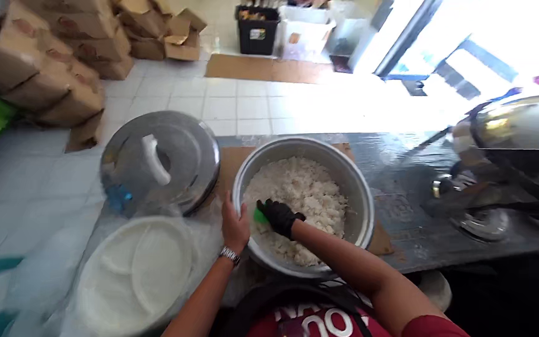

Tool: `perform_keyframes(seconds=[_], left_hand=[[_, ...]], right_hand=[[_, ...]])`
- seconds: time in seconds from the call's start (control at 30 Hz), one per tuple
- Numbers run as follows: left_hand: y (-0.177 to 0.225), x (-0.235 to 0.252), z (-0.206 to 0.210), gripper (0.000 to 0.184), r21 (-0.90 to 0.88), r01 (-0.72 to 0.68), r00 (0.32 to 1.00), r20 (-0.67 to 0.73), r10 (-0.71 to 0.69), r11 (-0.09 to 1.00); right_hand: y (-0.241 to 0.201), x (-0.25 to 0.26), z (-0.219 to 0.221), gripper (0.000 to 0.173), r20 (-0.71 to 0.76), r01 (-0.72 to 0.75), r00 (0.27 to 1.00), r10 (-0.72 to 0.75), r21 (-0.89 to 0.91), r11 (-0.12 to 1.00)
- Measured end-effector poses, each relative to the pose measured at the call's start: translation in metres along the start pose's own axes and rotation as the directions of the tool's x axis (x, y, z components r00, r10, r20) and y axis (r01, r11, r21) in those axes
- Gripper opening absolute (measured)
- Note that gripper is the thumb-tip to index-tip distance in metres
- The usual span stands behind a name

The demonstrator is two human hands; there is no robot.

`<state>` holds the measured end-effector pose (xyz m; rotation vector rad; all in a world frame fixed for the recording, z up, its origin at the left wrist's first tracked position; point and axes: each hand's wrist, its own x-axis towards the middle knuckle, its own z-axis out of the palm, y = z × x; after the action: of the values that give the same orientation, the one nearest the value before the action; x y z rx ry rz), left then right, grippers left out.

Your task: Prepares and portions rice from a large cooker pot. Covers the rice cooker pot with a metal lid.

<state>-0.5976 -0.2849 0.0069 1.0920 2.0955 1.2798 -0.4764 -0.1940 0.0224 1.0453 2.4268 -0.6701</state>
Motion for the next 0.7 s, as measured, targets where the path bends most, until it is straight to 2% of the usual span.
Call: perform_keyframes(seconds=[0.03, 0.13, 0.23, 0.37, 0.47, 0.53, 0.7], left_hand=[[0.001, -0.001, 0.001, 0.065, -0.038, -0.013, 1.0, -0.007, 0.013, 0.999], [0.003, -0.002, 0.003, 0.062, -0.1, -0.033, 0.999, -0.037, 0.03, 0.994], [0.002, -0.002, 0.004, 0.06, -0.122, -0.043, 0.998, -0.058, 0.036, 0.992], [0.003, -0.001, 0.005, 0.059, -0.138, -0.027, 0.999, -0.047, 0.021, 0.99], [0.002, -0.002, 0.005, 0.058, -0.132, -0.026, 0.998, -0.052, 0.02, 0.991], [0.0, 0.0, 0.005, 0.059, -0.137, -0.032, 0.998, -0.052, 0.025, 0.99], [-0.001, -0.001, 0.005, 0.057, -0.135, -0.051, 0.997, -0.059, 0.044, 0.99]], right_hand=[[0.002, 0.0, -0.005, 0.074, -0.003, -0.018, 1.0, 0.019, 0.065, 0.998], [0.009, 0.006, -0.025, 0.088, -0.066, -0.074, 0.993, 0.096, 0.285, 0.956], [0.023, 0.02, -0.052, 0.077, -0.129, -0.166, 0.961, 0.243, 0.434, 0.886], [0.05, 0.061, -0.077, 0.063, -0.27, -0.345, 0.814, 0.515, 0.488, 0.801], [0.056, 0.091, -0.071, 0.061, -0.266, -0.413, 0.752, 0.603, 0.523, 0.746], [0.042, 0.097, -0.069, 0.061, -0.243, -0.422, 0.763, 0.599, 0.515, 0.746], [0.01, 0.086, -0.055, 0.063, -0.185, -0.388, 0.852, 0.49, 0.407, 0.827]])
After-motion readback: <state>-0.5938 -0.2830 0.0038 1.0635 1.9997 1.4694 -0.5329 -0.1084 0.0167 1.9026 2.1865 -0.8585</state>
